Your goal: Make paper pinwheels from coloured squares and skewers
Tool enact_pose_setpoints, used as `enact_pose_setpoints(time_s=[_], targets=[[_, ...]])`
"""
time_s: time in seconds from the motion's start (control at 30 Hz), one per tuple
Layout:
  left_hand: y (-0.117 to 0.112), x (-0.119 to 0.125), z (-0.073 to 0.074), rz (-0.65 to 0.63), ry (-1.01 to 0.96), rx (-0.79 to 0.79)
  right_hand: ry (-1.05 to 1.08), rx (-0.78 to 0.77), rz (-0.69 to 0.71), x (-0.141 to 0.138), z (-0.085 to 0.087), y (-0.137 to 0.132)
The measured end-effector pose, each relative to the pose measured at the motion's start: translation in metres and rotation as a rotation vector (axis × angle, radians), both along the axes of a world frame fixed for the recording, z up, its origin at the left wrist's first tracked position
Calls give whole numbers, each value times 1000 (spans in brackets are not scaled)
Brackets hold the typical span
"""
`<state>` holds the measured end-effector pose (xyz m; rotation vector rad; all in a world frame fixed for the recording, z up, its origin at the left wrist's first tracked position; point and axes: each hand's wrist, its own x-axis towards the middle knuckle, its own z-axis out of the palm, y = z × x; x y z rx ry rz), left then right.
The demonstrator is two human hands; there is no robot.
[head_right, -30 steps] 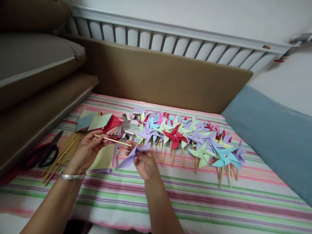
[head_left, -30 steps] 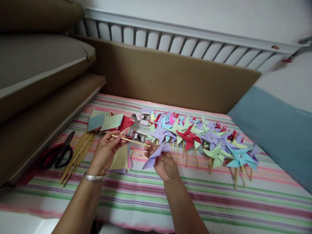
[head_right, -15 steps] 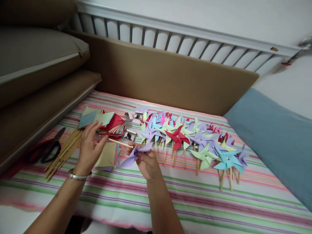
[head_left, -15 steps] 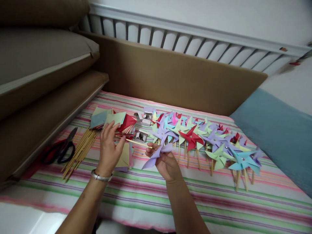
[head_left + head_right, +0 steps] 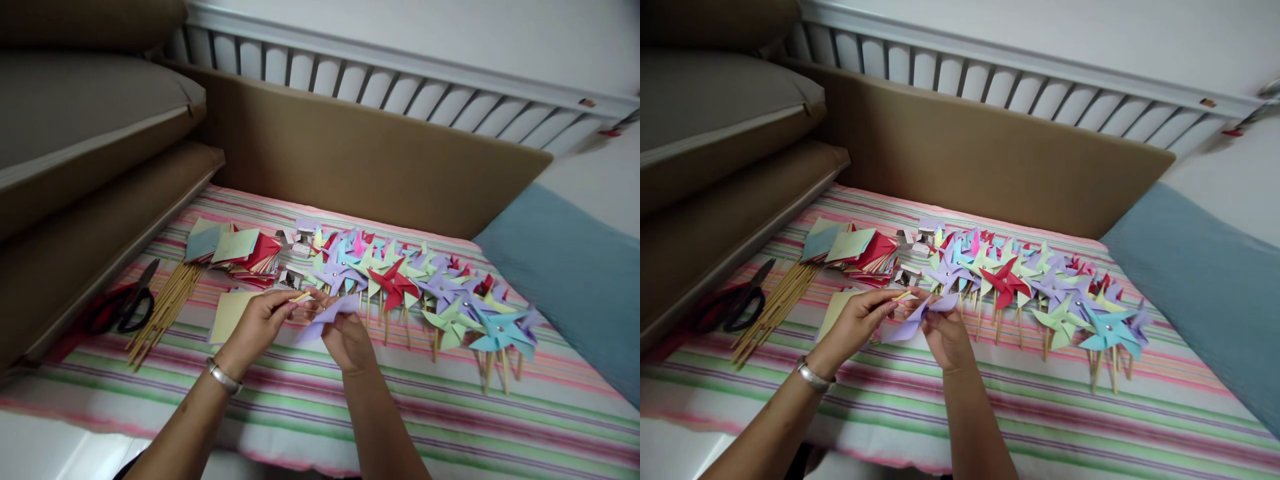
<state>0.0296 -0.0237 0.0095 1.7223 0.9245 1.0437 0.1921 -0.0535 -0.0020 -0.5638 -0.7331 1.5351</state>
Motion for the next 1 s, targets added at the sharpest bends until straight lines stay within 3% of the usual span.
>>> enact_pose_setpoints(time_s=[0.1,0.3,0.5,0.63,0.8,1.0], targets=[[-2,2,4,-33,-74,-157,-22,18,-9,0,1,0],[-2,2,8,-2,-184,-302,-41,11,-1,-2,0,1],[-1,3,5,-19,-279,-400,-80,15,-17,-6,0,2],[-3,7,8,-34,-302,-403,-142,81,-116,-9,-3,3],[-4,7,11,-63,-269,-324,-389,224,-262,-9,2,-1],[-3,0,12,-131,-287,-345,-789,428,-414,-10,29,-14]])
